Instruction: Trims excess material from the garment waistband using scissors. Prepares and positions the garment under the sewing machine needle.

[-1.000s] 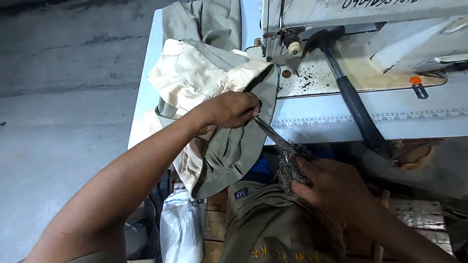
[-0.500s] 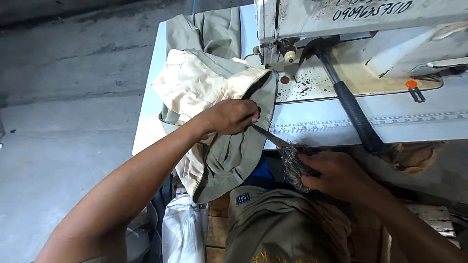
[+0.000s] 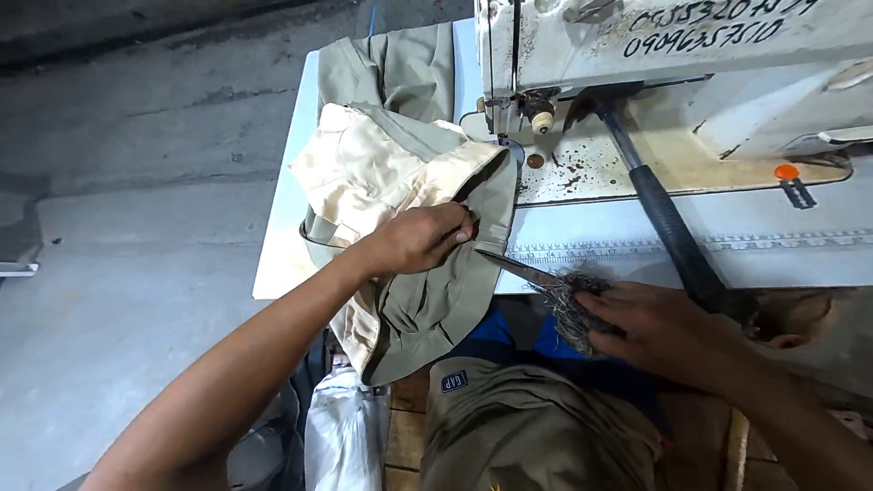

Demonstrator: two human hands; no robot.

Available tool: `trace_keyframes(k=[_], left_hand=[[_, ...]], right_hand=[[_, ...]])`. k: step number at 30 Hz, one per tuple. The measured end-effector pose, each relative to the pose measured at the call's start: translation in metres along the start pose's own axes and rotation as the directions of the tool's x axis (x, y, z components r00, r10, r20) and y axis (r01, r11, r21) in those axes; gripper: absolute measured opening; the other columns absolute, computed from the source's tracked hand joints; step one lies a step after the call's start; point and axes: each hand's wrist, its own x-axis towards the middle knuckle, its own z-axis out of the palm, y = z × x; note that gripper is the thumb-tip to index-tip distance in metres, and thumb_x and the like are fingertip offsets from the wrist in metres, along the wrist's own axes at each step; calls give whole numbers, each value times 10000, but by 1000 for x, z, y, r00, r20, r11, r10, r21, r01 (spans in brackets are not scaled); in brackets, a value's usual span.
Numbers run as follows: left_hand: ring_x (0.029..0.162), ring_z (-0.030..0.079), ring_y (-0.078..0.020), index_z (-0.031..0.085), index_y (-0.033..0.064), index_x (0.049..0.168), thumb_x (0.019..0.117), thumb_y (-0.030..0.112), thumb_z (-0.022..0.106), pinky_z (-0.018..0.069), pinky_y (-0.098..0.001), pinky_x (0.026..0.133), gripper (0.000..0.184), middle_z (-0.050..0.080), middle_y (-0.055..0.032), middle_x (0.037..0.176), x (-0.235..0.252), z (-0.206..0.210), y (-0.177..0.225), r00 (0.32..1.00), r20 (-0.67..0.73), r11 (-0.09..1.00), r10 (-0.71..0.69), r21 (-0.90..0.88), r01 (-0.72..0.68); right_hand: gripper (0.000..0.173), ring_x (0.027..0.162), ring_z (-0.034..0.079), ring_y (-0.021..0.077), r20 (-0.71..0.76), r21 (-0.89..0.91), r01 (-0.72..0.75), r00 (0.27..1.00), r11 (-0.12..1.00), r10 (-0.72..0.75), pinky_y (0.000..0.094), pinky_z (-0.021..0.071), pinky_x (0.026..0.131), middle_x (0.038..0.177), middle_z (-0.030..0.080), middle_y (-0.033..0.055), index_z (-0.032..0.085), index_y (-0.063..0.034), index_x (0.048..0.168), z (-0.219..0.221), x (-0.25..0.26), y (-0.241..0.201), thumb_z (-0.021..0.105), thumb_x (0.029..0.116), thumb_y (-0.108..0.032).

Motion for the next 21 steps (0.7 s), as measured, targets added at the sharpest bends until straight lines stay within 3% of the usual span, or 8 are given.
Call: trace_keyframes(k=[4,7,12,15,21], left_hand=[[871,642,-112,674,87,1019,1036,227,508,568,-303,772,218,641,-19,963,-7,3,8,999,-30,999,-44,-10,44],[972,658,-125,664,70,1067,1047,207,486,578,-328,851,226,661,-42,1069,-6,11,12,984,-128,992,-122,-45,117],[765,669,-174,667,85,1018,1027,192,554,578,-398,660,155,667,-39,894,3,14,18,967,-188,982,-170,48,181],[768,670,-170,660,104,1018,1038,221,530,568,-379,612,176,656,-35,960,8,14,18,977,-169,983,-131,103,149],[744,674,-174,644,102,1005,1025,194,522,555,-355,546,154,650,-56,1053,9,16,18,980,-177,981,-87,158,116]], right_hand=[[449,647,680,271,-65,-12,-15,998,1000,14,418,528,546,753,729,90,787,-55,1067,4,-2,-2,553,894,-396],[484,577,632,245,-91,10,23,996,1000,-22,394,489,501,678,686,69,789,-68,1042,3,-4,1,541,894,-456],[490,606,611,235,-140,68,-14,990,998,23,375,470,530,708,694,73,778,-77,1082,-7,-12,0,549,915,-477],[515,590,621,213,-142,81,-20,989,997,32,364,481,530,690,693,72,792,-62,1044,-8,-3,5,543,910,-492],[433,605,654,206,-104,133,48,994,990,-35,353,510,551,718,721,84,789,-30,1060,5,24,9,572,879,-358]])
